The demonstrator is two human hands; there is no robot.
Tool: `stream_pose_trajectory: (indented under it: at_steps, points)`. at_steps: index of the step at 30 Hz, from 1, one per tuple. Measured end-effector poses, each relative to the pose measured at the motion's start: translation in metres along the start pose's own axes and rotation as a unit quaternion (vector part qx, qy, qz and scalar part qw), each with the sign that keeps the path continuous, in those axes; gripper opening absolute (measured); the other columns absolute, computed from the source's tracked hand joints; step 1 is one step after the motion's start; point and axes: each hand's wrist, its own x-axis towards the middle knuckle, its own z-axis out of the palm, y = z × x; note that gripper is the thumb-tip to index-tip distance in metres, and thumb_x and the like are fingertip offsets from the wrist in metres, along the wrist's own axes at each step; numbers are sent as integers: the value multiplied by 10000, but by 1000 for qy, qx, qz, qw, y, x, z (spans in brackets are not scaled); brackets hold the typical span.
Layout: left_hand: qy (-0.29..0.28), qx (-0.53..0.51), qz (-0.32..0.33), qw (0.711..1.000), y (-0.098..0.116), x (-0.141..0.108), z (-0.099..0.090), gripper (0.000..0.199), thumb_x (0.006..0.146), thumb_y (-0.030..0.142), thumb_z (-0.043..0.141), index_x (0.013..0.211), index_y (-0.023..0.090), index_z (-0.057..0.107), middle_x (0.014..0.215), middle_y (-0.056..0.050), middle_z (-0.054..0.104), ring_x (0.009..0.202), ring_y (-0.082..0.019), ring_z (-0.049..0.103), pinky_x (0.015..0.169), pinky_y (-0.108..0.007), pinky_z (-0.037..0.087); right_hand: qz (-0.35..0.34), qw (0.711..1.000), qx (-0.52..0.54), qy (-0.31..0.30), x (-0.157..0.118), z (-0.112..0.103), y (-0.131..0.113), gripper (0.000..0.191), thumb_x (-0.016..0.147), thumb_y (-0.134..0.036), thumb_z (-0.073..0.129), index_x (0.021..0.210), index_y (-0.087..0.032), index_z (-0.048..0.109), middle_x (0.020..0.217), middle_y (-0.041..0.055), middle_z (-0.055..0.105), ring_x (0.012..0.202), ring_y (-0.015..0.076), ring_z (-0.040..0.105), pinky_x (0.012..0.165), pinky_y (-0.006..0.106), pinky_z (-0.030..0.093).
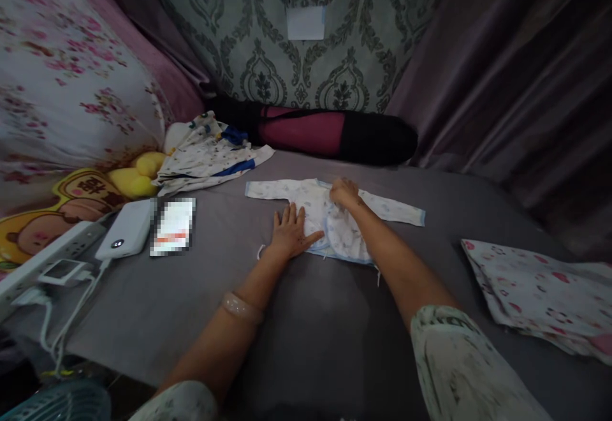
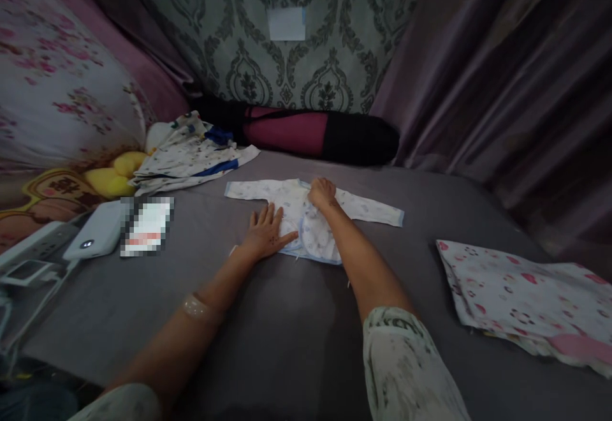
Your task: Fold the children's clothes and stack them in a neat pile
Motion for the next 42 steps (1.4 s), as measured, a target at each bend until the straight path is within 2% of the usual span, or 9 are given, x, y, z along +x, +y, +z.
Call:
stream_pose_trajectory:
  at_steps: [3, 8, 10, 15, 20, 27, 33, 37, 42]
  points:
    - [-18, -7, -11, 1000, -2, 3, 0, 986, 818, 796, 306, 1530, 121, 214, 1599, -209, 82, 1471, -400, 68, 1132, -634, 74, -16, 998, -7, 56, -8, 5, 4, 289, 840, -126, 524, 1065, -114, 703, 1176, 203, 658, 1135, 292, 598, 929, 347, 443]
    - [-18, -12, -1, 1000, -7, 5, 3, 972, 816, 787, 342, 1521, 125, 242, 1595, -222, 113, 1466, -417, 76, 1112, -659, 79, -34, 999, 32, 28, -9, -2, 22, 269, 924, -228, 471, 997, -180, 726, 1043, 99, 717, 971, 201, 653, 804, 247, 464]
    - [13, -15, 13, 1000, -7, 3, 2, 873, 846, 719, 402, 1486, 131, 324, 1589, -221, 163, 1464, -411, 96, 1110, -653, 96, -50, 997, 56, 34, -7, -8, 33, 293, 942, -214, 443, 1024, -195, 724, 1042, 65, 721, 967, 171, 650, 798, 218, 454]
    - [158, -58, 22, 986, 9, -6, -5, 397, 933, 501, 457, 1092, 213, 679, 1371, -131, 518, 1293, -322, 396, 1070, -529, 262, -90, 993, 73, -5, -12, -10, 51, 321, 905, -131, 484, 1134, -196, 698, 1040, 45, 718, 922, 140, 642, 803, 194, 443]
    - [132, -127, 27, 983, 26, -7, -5, 423, 861, 587, 552, 817, 213, 746, 1137, -104, 610, 1144, -309, 474, 965, -468, 360, -108, 994, 24, 1, -23, -6, 48, 287, 871, -131, 542, 1096, -206, 702, 1108, 69, 670, 937, 150, 613, 830, 216, 429]
    - [62, -177, -18, 982, 27, 2, -2, 243, 821, 431, 631, 840, 218, 747, 1110, -79, 634, 1130, -302, 499, 951, -442, 384, -73, 997, 11, 36, -28, -4, 39, 227, 879, -173, 516, 1072, -200, 632, 1168, 87, 634, 1036, 202, 588, 834, 266, 430]
    - [59, -153, -28, 986, 27, -1, -2, 186, 801, 346, 597, 824, 189, 693, 1091, -95, 625, 1103, -290, 514, 911, -405, 403, 16, 987, 43, 153, -40, 26, 22, 306, 926, -193, 417, 1214, -151, 511, 1207, 136, 597, 1109, 246, 549, 880, 327, 430]
    - [67, -132, -19, 989, 26, -5, -1, 258, 773, 311, 613, 1000, 191, 632, 1107, -107, 616, 1088, -292, 518, 892, -415, 414, 7, 983, 5, 184, -48, 37, 15, 298, 945, -153, 345, 1155, -116, 554, 1196, 167, 581, 1130, 267, 507, 943, 358, 398]
    - [143, -130, 102, 976, 31, -6, 5, 365, 870, 283, 516, 1223, 194, 544, 1315, -103, 557, 1239, -262, 466, 1000, -415, 390, -44, 989, -20, 137, -70, 40, 18, 328, 922, -186, 410, 1199, -125, 576, 1285, 166, 549, 1186, 297, 468, 977, 392, 395]
